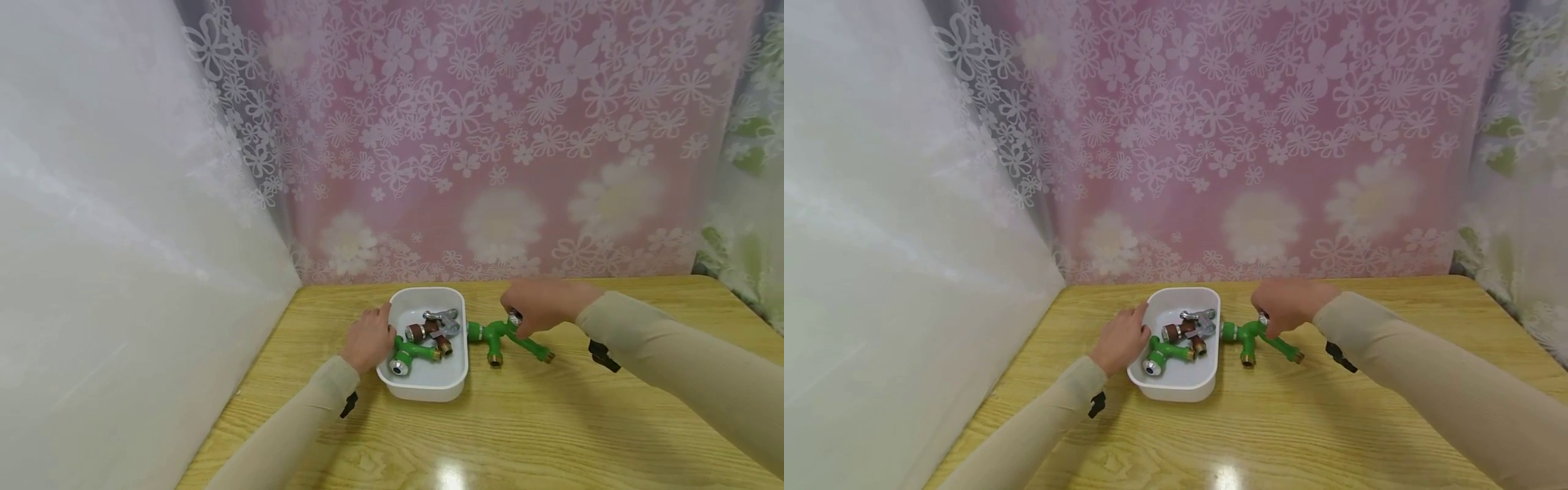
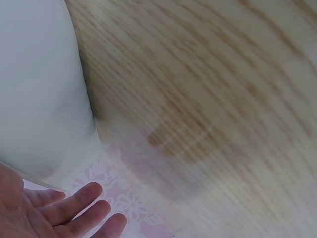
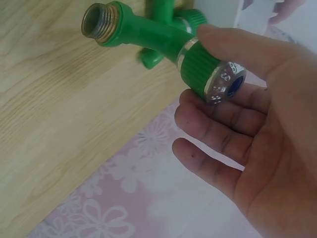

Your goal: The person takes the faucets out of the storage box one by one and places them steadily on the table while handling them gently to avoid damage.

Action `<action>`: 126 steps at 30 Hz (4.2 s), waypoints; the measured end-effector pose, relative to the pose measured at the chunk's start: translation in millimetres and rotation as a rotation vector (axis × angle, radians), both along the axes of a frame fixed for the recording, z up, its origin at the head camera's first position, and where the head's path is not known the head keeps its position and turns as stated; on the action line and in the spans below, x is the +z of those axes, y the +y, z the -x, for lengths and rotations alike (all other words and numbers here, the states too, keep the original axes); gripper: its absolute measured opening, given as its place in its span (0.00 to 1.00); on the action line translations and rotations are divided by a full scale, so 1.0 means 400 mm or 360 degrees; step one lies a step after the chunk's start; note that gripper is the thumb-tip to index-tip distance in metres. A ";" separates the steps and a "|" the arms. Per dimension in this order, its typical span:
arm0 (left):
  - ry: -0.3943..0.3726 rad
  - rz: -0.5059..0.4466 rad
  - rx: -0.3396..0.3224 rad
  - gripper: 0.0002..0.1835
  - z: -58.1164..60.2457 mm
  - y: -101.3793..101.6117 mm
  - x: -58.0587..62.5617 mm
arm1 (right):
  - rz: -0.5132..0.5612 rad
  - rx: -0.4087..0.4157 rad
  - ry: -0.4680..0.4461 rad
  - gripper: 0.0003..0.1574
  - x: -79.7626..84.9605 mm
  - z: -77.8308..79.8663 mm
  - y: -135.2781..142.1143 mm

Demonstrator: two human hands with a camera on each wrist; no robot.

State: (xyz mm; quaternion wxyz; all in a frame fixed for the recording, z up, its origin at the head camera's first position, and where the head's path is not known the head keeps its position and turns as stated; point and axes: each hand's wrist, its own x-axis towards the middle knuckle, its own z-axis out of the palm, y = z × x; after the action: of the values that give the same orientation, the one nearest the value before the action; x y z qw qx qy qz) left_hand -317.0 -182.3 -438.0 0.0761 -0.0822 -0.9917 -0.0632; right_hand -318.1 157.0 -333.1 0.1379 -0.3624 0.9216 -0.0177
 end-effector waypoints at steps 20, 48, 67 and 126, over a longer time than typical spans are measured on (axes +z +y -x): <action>-0.0017 -0.0012 -0.0007 0.29 0.004 -0.002 -0.004 | -0.0191 0.0001 0.0329 0.14 -0.072 0.021 0.068; -0.0015 -0.0009 0.0001 0.29 0.003 0.000 -0.003 | -0.0249 0.0127 0.0724 0.20 -0.171 0.022 0.036; 0.0030 -0.0037 -0.0033 0.28 -0.002 -0.004 0.000 | -0.0260 0.0165 0.0831 0.20 -0.214 0.012 0.016; -0.0006 -0.0037 -0.0010 0.29 -0.004 -0.003 -0.003 | 0.0109 -0.0033 0.0200 0.04 -0.222 0.054 0.058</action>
State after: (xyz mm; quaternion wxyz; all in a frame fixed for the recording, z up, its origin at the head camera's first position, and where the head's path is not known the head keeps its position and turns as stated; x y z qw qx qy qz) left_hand -315.2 -183.5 -439.2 0.0750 -0.0842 -0.9908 -0.0751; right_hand -339.7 180.1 -422.1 0.0672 -0.3579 0.9309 -0.0278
